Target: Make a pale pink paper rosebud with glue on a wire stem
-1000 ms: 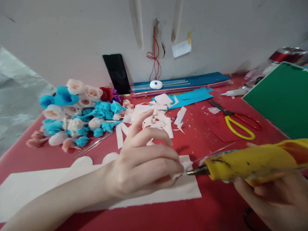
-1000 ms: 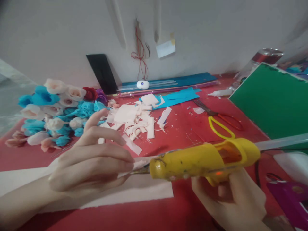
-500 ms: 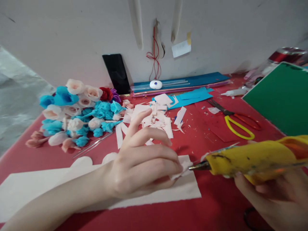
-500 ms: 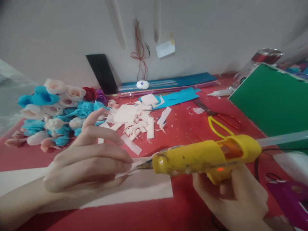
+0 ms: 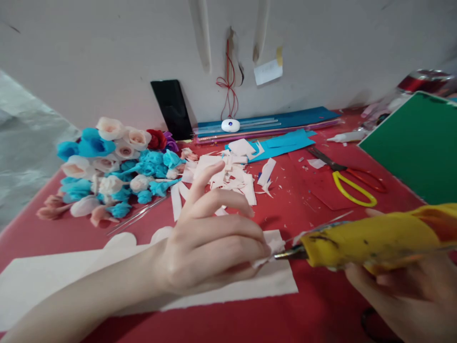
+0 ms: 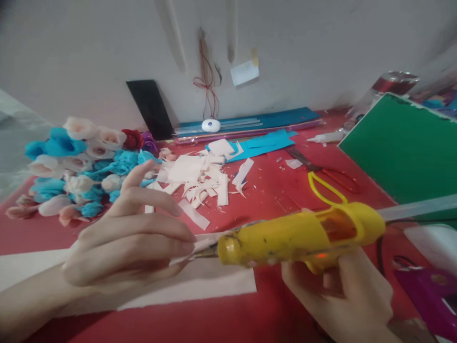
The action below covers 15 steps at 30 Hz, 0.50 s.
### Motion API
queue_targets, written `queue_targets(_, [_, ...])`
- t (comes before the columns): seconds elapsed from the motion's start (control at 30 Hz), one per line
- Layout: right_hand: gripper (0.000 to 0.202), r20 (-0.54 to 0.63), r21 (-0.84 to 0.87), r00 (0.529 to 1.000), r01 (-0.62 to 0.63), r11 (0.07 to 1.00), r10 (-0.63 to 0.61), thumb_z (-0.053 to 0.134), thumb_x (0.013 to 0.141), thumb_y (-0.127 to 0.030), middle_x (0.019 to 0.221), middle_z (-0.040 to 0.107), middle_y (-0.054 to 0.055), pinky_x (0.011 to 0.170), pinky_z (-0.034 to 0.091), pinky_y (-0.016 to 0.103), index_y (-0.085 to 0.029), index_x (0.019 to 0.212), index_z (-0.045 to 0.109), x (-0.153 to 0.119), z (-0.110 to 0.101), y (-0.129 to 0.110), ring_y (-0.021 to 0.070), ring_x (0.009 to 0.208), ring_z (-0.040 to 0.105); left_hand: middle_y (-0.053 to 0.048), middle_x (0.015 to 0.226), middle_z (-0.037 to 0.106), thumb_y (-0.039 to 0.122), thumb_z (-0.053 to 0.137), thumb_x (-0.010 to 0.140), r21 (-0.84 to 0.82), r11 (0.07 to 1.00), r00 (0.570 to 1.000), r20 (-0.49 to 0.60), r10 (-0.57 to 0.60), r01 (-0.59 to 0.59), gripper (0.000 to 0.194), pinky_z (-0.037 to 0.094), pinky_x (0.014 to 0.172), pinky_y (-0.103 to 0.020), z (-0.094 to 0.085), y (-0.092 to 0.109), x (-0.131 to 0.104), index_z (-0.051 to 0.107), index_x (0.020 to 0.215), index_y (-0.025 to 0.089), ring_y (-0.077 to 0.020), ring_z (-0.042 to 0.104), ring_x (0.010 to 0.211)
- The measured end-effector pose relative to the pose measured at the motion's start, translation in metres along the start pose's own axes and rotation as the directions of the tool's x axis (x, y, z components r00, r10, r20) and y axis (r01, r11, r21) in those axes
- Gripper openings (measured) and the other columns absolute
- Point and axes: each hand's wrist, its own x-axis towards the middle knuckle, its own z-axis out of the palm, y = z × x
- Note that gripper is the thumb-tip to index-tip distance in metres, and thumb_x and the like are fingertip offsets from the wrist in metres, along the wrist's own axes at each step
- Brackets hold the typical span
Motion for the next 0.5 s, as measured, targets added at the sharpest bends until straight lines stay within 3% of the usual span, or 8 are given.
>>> queue_targets(0.1, [0.028,-0.054,-0.040,0.996,0.075,0.996,-0.077,0.064,0.067,-0.045,0.045,0.052,-0.003,0.029,0.038,0.023,-0.025,0.068,0.044,0.0007,-0.0007,0.0004,0.0155,0.035,0.053,0.007,0.066,0.070,0.006,0.069,0.069,0.000,1.000,1.000,-0.021,-0.004,0.004,0.013,0.031,0.103,-0.062,0.0017,-0.0012,-0.0014,0.063,0.065,0.017,-0.0146,0.058,0.073])
queue_targets(0.2, [0.022,-0.125,0.034,0.981,0.154,0.987,-0.149,0.065,0.068,-0.035,0.050,0.057,-0.002,0.035,0.043,0.024,-0.024,0.073,0.046,0.0043,-0.0005,0.0026,0.0163,0.042,0.057,0.008,0.063,0.069,0.013,0.066,0.074,0.000,0.999,0.996,-0.082,0.042,-0.043,0.012,0.031,0.105,-0.058,0.0032,-0.0021,-0.0017,0.062,0.065,0.019,-0.0135,0.057,0.069])
queue_targets(0.33, [0.021,-0.098,0.062,0.965,0.251,0.966,-0.244,0.064,0.069,-0.033,0.053,0.057,-0.001,0.044,0.047,0.026,-0.024,0.073,0.045,0.0063,-0.0010,0.0045,0.0170,0.047,0.058,0.007,0.067,0.071,0.013,0.065,0.076,0.011,0.999,0.999,0.009,-0.037,0.037,0.010,0.030,0.106,-0.058,0.0017,0.0000,-0.0001,0.062,0.068,0.020,-0.0143,0.059,0.074])
queue_targets(0.5, [0.025,-0.135,-0.029,0.971,0.195,0.980,-0.197,0.068,0.066,-0.034,0.051,0.054,-0.002,0.043,0.045,0.028,-0.024,0.073,0.046,0.0038,-0.0004,0.0036,0.0177,0.046,0.055,0.006,0.066,0.070,0.013,0.062,0.078,0.005,0.999,0.999,-0.009,-0.037,0.037,0.012,0.029,0.105,-0.060,-0.0003,0.0025,0.0002,0.062,0.068,0.018,-0.0141,0.059,0.074])
